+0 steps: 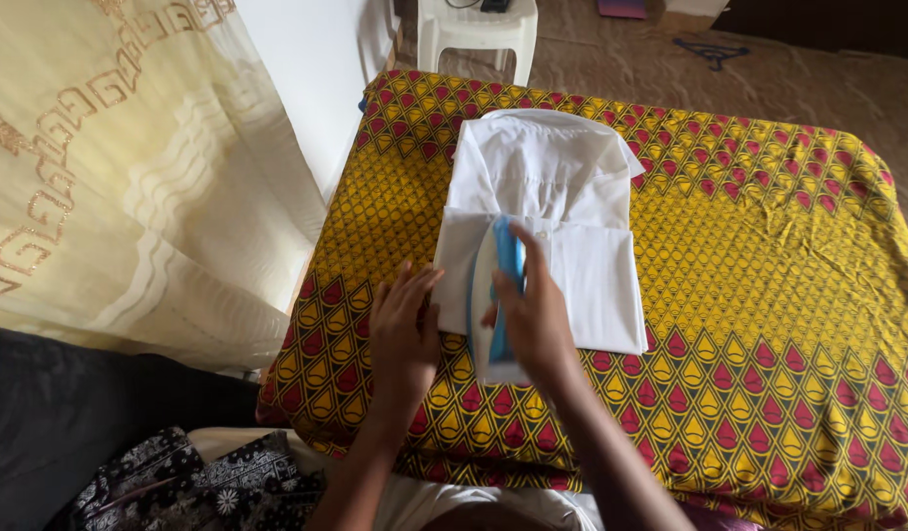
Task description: The person irons a white shirt laid out on a patterned tablecloth. They smooth the fabric, use a blue and white iron to press the collar, sleeves, and body, and fold the shirt neatly at the end.
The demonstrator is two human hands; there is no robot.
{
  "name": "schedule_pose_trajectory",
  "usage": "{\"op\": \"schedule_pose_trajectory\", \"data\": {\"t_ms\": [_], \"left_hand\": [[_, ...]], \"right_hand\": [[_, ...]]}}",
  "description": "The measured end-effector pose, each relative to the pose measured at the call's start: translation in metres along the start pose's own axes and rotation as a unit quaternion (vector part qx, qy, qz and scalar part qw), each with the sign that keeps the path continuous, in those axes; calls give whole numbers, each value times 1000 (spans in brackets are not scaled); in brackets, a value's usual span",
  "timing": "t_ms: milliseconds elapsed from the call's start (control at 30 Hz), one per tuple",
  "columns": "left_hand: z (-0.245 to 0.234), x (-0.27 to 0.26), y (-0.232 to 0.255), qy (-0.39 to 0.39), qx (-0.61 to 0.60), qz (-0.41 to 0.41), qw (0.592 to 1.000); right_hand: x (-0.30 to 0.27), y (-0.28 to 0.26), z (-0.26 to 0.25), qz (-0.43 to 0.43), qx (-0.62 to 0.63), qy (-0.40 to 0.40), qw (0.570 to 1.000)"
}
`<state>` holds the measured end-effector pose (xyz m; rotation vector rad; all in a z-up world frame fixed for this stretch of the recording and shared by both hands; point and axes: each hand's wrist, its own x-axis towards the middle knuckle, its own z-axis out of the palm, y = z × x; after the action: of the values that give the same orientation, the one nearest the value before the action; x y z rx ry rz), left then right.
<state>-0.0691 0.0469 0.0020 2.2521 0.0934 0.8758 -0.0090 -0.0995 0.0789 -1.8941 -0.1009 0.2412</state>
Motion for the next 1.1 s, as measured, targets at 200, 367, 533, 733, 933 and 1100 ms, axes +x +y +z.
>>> {"op": "schedule_pose_trajectory", "data": {"t_ms": [200, 367, 533, 733, 933, 1100], "left_hand": [[-2, 3, 6, -14, -6, -20, 1000], [-2, 0, 10, 3, 29, -17, 999], [0, 2, 3, 26, -34, -50, 998], [-9, 0, -1, 84, -192, -148, 967], [-12, 1, 0, 78, -223, -148, 960], [-14, 0, 1, 93, -243, -149, 954]], "right_hand": [[72, 15, 4, -49, 224, -108, 967], [66, 10, 9, -35, 193, -114, 974], [13, 3, 6, 24, 146, -158, 976], [-10, -6, 13, 15, 165, -148, 975], [46, -7, 20, -24, 166, -142, 975], [80, -14, 22, -26, 205, -190, 960]]}}
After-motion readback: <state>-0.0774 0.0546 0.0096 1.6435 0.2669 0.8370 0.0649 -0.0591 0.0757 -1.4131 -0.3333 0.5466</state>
